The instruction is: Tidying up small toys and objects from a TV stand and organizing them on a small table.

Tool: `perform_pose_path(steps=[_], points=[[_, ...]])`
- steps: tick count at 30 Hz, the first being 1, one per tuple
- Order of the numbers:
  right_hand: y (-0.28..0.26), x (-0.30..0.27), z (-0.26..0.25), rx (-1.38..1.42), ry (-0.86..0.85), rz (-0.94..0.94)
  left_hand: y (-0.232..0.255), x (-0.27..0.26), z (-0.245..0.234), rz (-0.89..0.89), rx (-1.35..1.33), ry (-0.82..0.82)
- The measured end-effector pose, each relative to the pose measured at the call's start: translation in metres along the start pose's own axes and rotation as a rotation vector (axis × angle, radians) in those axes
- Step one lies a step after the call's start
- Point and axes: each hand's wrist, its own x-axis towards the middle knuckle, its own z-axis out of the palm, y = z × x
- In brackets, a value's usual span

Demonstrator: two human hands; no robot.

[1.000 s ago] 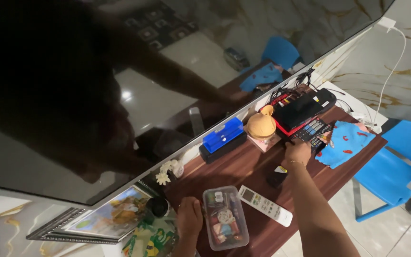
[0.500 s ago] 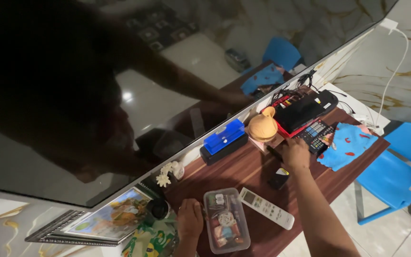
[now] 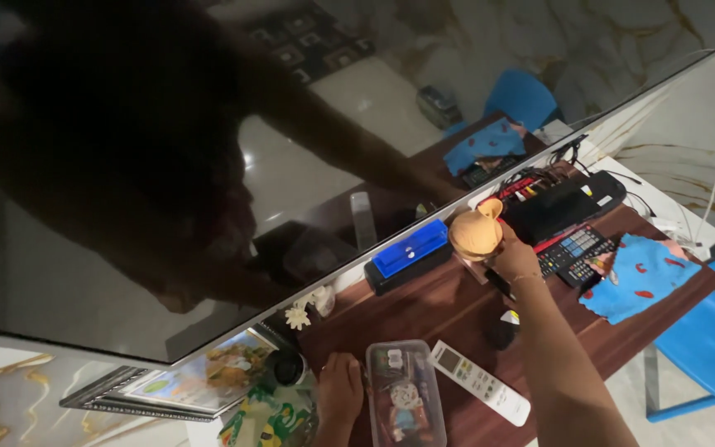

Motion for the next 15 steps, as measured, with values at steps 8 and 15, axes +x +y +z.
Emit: perform_pose_path(steps=[8,15], points=[[0.023,0.039,0.032,1.027,-0.357,0.118,-0.009,-0.001,0.006,-0.034,-0.028,-0.020],[0.047,0.066,0.045,0.808,-0.445,0.139,-0.009,-0.003,0.007,-0.028,0.024,-0.017]])
